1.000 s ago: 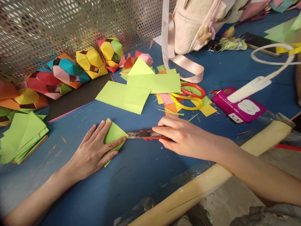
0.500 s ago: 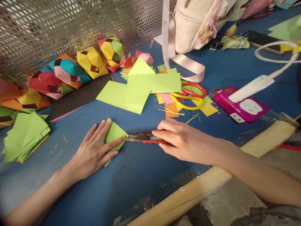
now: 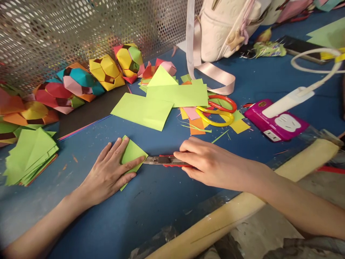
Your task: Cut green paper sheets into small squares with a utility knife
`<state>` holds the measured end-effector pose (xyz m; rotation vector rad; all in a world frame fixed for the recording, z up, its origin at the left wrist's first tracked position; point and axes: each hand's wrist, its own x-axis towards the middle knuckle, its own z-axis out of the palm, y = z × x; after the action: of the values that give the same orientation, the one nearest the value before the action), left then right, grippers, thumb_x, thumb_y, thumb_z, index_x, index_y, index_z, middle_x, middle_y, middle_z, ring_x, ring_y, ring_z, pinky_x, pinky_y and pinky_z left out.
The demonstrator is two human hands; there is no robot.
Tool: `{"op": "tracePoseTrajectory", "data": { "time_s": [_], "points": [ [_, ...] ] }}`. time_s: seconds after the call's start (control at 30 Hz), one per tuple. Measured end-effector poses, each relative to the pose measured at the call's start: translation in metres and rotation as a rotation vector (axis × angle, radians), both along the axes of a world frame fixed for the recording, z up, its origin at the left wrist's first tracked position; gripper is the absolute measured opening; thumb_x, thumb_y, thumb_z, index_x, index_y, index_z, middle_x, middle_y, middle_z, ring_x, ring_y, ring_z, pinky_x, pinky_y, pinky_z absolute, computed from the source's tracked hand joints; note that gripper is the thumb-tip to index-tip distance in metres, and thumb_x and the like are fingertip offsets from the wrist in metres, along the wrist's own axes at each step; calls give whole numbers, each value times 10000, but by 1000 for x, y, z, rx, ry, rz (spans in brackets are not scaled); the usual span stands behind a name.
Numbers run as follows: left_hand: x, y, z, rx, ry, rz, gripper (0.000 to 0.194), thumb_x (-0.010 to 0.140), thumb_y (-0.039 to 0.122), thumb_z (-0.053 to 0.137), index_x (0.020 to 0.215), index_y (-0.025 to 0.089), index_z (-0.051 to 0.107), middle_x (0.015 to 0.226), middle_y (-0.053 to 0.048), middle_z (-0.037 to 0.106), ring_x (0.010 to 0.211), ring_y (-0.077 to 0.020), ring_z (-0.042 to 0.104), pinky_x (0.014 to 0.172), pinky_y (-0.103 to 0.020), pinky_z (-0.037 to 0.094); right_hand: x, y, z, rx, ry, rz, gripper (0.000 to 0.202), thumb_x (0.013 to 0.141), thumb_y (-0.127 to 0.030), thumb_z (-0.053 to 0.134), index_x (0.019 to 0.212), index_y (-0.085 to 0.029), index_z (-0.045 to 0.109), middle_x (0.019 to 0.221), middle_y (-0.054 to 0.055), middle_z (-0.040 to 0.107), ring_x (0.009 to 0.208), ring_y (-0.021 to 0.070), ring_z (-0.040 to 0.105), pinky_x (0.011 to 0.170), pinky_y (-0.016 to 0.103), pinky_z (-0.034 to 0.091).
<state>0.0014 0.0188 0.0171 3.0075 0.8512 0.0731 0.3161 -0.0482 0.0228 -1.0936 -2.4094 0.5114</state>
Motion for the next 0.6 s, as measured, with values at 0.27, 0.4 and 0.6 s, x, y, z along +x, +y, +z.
{"op": "tracePoseTrajectory", "data": {
  "time_s": [0.27, 0.4, 0.6],
  "points": [
    [-1, 0, -1, -6, 13, 11, 471, 938, 466, 457, 1406, 429, 414, 1615, -75, 40, 1411, -446, 225, 1079, -646, 275, -3, 0, 2, -5, -20, 14, 244, 900, -106, 484, 1098, -132, 625, 951, 112, 612, 862, 203, 600, 755, 351, 534],
    [0, 0, 0, -16, 30, 22, 490, 923, 524, 449, 1400, 417, 430, 1612, -77, 79, 1412, -443, 230, 1087, -640, 262, -4, -1, 2, -6, -6, 22, 232, 893, -107, 498, 1079, -129, 637, 947, 115, 617, 856, 206, 603, 749, 351, 535],
    [1, -1, -1, -21, 54, 41, 533, 907, 574, 438, 1416, 424, 392, 1611, -71, 101, 1417, -437, 220, 1107, -623, 229, -5, -2, 3, -24, 10, 30, 257, 894, -106, 501, 1111, -135, 635, 955, 112, 618, 889, 203, 608, 751, 328, 535]
  ]
}}
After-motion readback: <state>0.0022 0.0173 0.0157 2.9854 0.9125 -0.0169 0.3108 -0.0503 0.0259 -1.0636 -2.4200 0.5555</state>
